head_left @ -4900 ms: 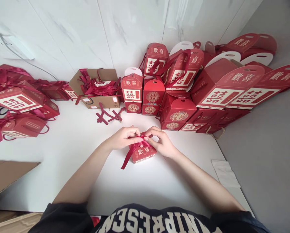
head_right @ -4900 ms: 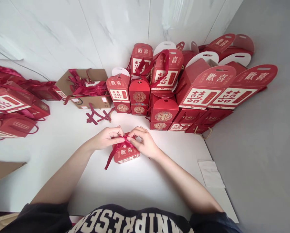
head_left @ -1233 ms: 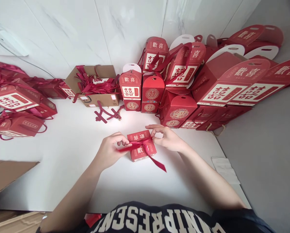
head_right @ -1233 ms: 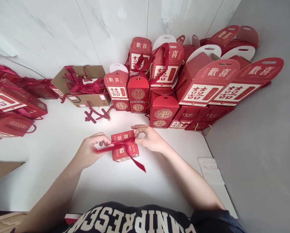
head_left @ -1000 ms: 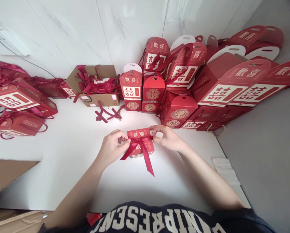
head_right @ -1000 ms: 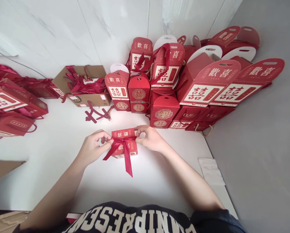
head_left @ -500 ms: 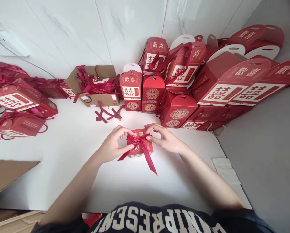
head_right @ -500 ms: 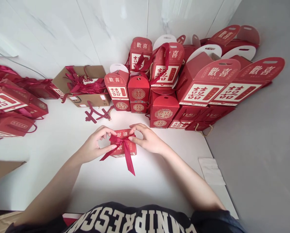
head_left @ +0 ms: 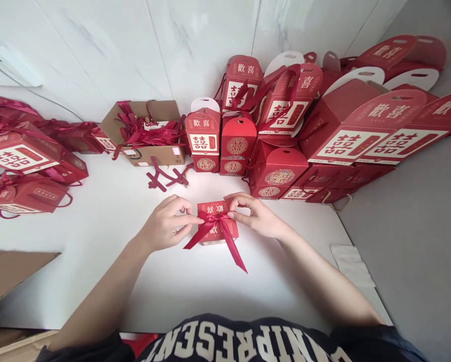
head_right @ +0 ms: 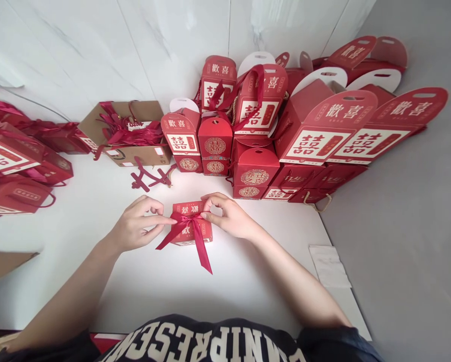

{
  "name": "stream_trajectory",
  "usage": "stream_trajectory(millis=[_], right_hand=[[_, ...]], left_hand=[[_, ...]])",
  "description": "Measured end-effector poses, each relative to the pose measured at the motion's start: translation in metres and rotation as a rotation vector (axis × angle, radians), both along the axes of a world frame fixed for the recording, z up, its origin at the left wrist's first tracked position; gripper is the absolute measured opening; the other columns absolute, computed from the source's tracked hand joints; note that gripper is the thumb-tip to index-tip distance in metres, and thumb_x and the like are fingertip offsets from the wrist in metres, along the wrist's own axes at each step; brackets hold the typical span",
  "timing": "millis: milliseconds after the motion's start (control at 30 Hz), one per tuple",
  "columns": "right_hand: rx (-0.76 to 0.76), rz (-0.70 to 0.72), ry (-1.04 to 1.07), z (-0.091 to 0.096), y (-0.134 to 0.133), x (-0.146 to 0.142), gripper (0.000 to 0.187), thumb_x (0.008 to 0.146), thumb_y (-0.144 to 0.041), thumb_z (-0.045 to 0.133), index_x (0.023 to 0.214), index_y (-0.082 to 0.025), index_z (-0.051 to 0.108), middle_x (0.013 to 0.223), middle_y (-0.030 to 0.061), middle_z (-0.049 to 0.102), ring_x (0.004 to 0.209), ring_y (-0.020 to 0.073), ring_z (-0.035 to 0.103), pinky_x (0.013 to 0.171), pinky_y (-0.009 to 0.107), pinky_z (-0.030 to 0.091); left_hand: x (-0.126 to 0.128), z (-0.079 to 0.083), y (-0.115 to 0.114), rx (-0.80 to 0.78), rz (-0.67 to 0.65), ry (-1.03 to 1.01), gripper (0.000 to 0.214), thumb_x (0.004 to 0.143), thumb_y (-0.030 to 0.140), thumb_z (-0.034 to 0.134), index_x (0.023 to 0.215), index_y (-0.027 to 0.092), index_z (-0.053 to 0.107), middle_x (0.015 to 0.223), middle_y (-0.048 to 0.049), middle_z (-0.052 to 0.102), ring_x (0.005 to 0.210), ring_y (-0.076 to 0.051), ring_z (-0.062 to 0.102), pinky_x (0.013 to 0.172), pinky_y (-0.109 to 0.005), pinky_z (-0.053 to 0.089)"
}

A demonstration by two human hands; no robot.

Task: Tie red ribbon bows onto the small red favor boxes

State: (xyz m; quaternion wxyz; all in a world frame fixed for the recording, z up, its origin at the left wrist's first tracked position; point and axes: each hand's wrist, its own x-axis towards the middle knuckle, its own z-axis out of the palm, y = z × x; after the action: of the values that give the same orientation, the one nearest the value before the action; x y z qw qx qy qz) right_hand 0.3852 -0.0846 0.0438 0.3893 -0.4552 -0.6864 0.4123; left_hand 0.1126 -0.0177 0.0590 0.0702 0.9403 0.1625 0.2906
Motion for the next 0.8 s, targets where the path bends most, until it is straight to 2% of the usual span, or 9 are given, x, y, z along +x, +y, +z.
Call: stream_trajectory(millis=[167,233,300,367,467,667,733,800], right_hand=[[-0.012,-0.019,0.027,0.002,0.000,-0.001,0.012,0.089,-0.031,0.060,0.084,-0.020,0.061,0.120,0.0081,0.060,0.121,0.0204,0.054,0.104,0.037,0.037],[-0.035,-0.023,0.066,0.003,0.000,-0.001,0.013,0.089,-0.033,0.060,0.086,-0.021,0.062,0.124,0.0079,0.059,0.120,0.0199,0.055,0.104,0.037,0.037],[-0.058,-0.019,0.105,0.004,-0.001,-0.002,0.015,0.090,-0.036,0.060,0.086,-0.021,0.062,0.126,0.0077,0.059,0.121,0.0197,0.054,0.105,0.037,0.036],[-0.070,-0.018,0.108,0.004,-0.002,-0.002,0.018,0.090,-0.037,0.059,0.084,-0.021,0.062,0.130,0.0074,0.057,0.124,0.0197,0.052,0.108,0.038,0.034],[-0.063,0.010,0.059,0.004,-0.003,-0.003,0.020,0.090,-0.039,0.059,0.083,-0.021,0.063,0.136,0.0072,0.052,0.129,0.0202,0.047,0.110,0.038,0.031],[-0.055,0.069,0.016,-0.003,0.000,-0.003,0.025,0.094,-0.038,0.053,0.079,-0.019,0.060,0.135,0.0078,0.051,0.127,0.0193,0.049,0.109,0.037,0.034],[-0.016,0.023,-0.025,0.000,-0.001,-0.004,0.023,0.095,-0.038,0.051,0.084,-0.020,0.059,0.131,0.0083,0.054,0.126,0.0200,0.049,0.107,0.037,0.035],[0.071,-0.084,-0.139,0.008,-0.007,-0.008,0.021,0.094,-0.041,0.051,0.094,-0.021,0.057,0.122,0.0094,0.057,0.122,0.0223,0.050,0.103,0.038,0.038]], left_hand=[[0.002,0.000,-0.002,0.256,0.041,0.118,0.042,0.081,0.006,0.058,0.114,0.030,0.066,0.087,-0.0032,0.060,0.074,-0.016,0.051,0.069,-0.031,0.045],[0.004,0.003,-0.003,0.311,0.073,0.161,0.034,0.082,0.008,0.058,0.109,0.027,0.067,0.088,-0.0042,0.061,0.076,-0.018,0.052,0.069,-0.032,0.045],[0.008,0.007,-0.004,0.290,0.086,0.171,0.023,0.083,0.011,0.060,0.101,0.024,0.068,0.089,-0.0049,0.062,0.079,-0.019,0.053,0.072,-0.034,0.045],[0.012,0.010,-0.005,0.180,0.085,0.152,0.014,0.084,0.014,0.059,0.093,0.022,0.066,0.091,-0.0055,0.061,0.083,-0.019,0.054,0.075,-0.035,0.046],[0.022,0.010,-0.007,-0.079,0.094,0.106,0.009,0.086,0.015,0.055,0.085,0.020,0.062,0.097,-0.0066,0.058,0.091,-0.020,0.053,0.084,-0.038,0.044],[0.039,-0.012,-0.010,-0.499,0.194,-0.039,0.022,0.091,0.022,0.049,0.070,0.019,0.056,0.109,-0.0061,0.056,0.106,-0.020,0.051,0.096,-0.039,0.041],[0.041,-0.020,-0.011,-0.604,0.241,-0.095,0.025,0.092,0.026,0.050,0.068,0.019,0.054,0.111,-0.0063,0.056,0.110,-0.021,0.051,0.099,-0.040,0.040],[0.043,-0.025,-0.014,-0.669,0.278,-0.144,0.027,0.092,0.029,0.051,0.067,0.019,0.051,0.111,-0.0065,0.056,0.110,-0.021,0.052,0.101,-0.041,0.040]])
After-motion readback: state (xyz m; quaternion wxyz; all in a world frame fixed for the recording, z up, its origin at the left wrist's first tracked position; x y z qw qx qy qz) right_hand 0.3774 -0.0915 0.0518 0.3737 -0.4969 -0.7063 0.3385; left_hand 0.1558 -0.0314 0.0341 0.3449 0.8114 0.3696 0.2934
